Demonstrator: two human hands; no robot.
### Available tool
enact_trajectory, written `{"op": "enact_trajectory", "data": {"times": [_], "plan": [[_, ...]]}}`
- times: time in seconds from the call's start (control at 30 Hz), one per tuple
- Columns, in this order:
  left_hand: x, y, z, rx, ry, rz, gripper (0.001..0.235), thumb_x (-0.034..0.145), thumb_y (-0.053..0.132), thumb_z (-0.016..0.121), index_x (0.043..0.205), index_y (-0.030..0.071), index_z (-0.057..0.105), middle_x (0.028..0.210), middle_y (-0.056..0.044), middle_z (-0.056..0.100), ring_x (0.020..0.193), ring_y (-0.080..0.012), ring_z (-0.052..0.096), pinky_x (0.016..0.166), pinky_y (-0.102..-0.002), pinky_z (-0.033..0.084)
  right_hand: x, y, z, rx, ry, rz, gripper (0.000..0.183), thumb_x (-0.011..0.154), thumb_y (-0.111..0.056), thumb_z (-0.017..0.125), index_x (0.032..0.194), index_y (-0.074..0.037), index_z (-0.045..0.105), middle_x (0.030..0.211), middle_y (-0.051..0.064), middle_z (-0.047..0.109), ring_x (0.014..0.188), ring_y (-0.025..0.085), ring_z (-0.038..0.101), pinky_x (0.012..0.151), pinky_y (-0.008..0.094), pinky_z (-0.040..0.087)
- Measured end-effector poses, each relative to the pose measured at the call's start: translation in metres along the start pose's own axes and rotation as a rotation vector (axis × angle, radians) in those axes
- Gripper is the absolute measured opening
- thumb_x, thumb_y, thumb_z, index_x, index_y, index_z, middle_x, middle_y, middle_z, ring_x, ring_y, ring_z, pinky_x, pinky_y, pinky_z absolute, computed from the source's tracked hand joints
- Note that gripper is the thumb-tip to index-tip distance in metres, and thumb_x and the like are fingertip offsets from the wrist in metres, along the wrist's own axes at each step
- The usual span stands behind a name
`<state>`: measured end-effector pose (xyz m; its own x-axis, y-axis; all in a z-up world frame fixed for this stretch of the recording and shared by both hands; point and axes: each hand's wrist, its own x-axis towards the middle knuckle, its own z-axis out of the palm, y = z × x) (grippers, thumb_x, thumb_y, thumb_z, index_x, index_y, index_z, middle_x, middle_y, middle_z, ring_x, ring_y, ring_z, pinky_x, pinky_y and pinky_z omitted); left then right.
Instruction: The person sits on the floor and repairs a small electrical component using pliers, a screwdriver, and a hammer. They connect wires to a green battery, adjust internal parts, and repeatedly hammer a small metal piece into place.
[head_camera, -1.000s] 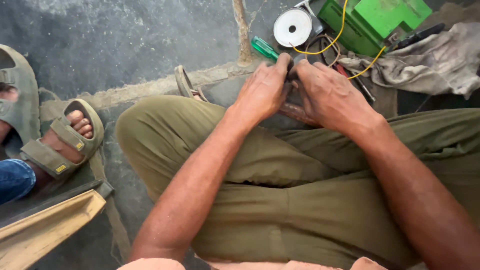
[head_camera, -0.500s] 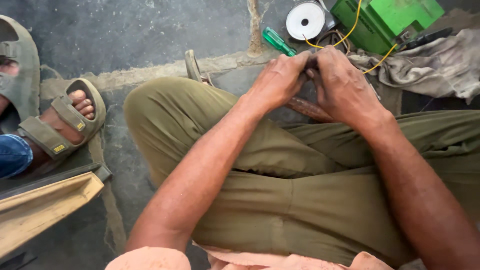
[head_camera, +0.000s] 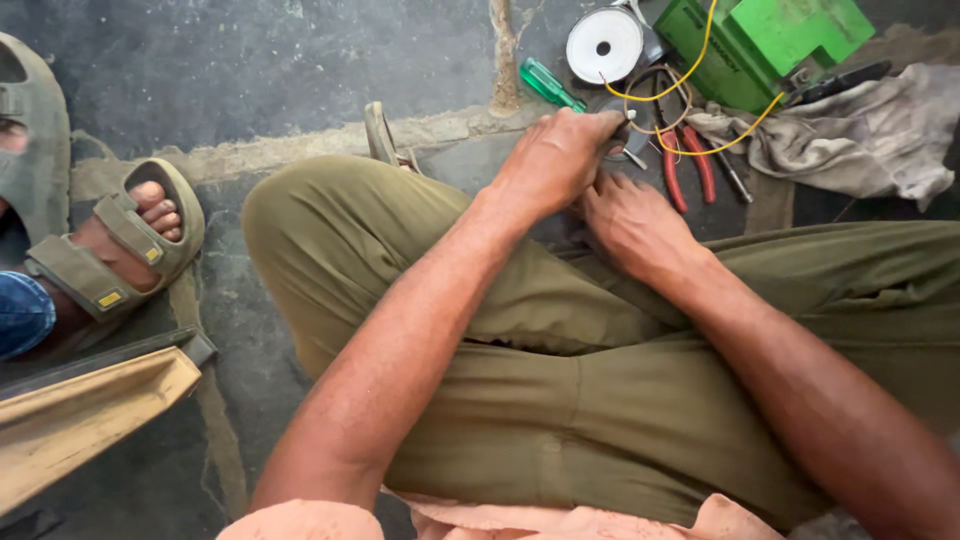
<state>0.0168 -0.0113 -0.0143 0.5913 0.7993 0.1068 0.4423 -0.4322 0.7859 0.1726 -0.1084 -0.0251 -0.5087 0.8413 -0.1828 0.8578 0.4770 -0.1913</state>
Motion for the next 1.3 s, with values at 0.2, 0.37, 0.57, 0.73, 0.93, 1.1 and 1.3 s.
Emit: {"op": "enact_trajectory", "data": {"times": [0.2, 0.37, 0.57, 0.73, 0.93, 1.1, 1.3], "plan": [[0.001, 0.003, 0.0, 0.009, -0.003, -0.004, 0.013, 0.095, 0.019, 0.062, 0.101, 0.01, 0.069, 0.086, -0.022, 0.071, 0.086, -0.0462, 0.068, 0.071, -0.057, 0.053, -0.002, 0.001, -0.009, -0.049, -0.071, 0.03, 0.059, 0.064, -0.019, 0.075, 0.117, 0.0, 0.059, 0.107, 0.019, 0.064, 0.099, 0.036, 0.063, 0.082, 0.046, 0.054], [-0.001, 0.001, -0.003, -0.005, -0.002, -0.005, 0.015, 0.094, 0.021, 0.065, 0.1, 0.008, 0.068, 0.087, -0.023, 0.07, 0.087, -0.0468, 0.067, 0.07, -0.057, 0.053, -0.006, -0.003, -0.042, -0.07, -0.06, 0.069, 0.055, 0.076, -0.011, 0.072, 0.13, -0.01, 0.061, 0.103, 0.015, 0.062, 0.097, 0.033, 0.063, 0.084, 0.047, 0.054], [0.002, -0.003, -0.005, -0.023, 0.018, -0.012, 0.015, 0.093, 0.023, 0.067, 0.098, 0.01, 0.071, 0.089, -0.021, 0.071, 0.088, -0.0447, 0.068, 0.072, -0.055, 0.054, -0.032, 0.008, -0.119, 0.037, 0.048, -0.013, 0.048, 0.061, -0.009, 0.075, 0.109, -0.011, 0.069, 0.098, 0.011, 0.063, 0.101, 0.034, 0.066, 0.092, 0.051, 0.051], [0.003, 0.0, -0.001, -0.042, -0.002, 0.051, 0.017, 0.09, 0.021, 0.066, 0.103, 0.013, 0.073, 0.088, -0.02, 0.072, 0.086, -0.0429, 0.069, 0.072, -0.054, 0.054, -0.082, 0.003, -0.182, 0.173, 0.235, 0.262, 0.043, 0.087, -0.011, 0.073, 0.128, -0.004, 0.064, 0.118, 0.021, 0.067, 0.093, 0.038, 0.069, 0.076, 0.044, 0.055], [-0.001, -0.002, -0.002, -0.082, 0.017, 0.06, 0.021, 0.091, 0.011, 0.06, 0.108, 0.012, 0.072, 0.088, -0.022, 0.07, 0.087, -0.0442, 0.068, 0.072, -0.055, 0.053, -0.102, -0.049, -0.194, 0.097, 0.28, 0.713, 0.073, 0.102, -0.017, 0.068, 0.167, -0.007, 0.037, 0.1, 0.029, 0.067, 0.083, 0.041, 0.069, 0.071, 0.047, 0.054], [-0.001, 0.003, -0.007, 0.017, -0.059, 0.051, 0.014, 0.091, 0.011, 0.06, 0.101, 0.009, 0.07, 0.086, -0.023, 0.069, 0.086, -0.0447, 0.068, 0.071, -0.057, 0.052, -0.053, -0.064, -0.161, 0.099, 0.475, 0.334, 0.08, 0.096, -0.008, 0.075, 0.163, -0.005, 0.032, 0.12, 0.03, 0.069, 0.093, 0.045, 0.069, 0.072, 0.049, 0.056], [-0.001, -0.001, -0.004, -0.032, -0.033, 0.061, 0.019, 0.088, 0.008, 0.058, 0.102, 0.012, 0.07, 0.087, -0.021, 0.071, 0.087, -0.0442, 0.068, 0.071, -0.056, 0.053, -0.086, -0.063, -0.175, 0.052, 0.566, 0.368, 0.074, 0.106, -0.007, 0.072, 0.167, -0.006, 0.031, 0.117, 0.023, 0.069, 0.092, 0.036, 0.07, 0.078, 0.043, 0.057]]}}
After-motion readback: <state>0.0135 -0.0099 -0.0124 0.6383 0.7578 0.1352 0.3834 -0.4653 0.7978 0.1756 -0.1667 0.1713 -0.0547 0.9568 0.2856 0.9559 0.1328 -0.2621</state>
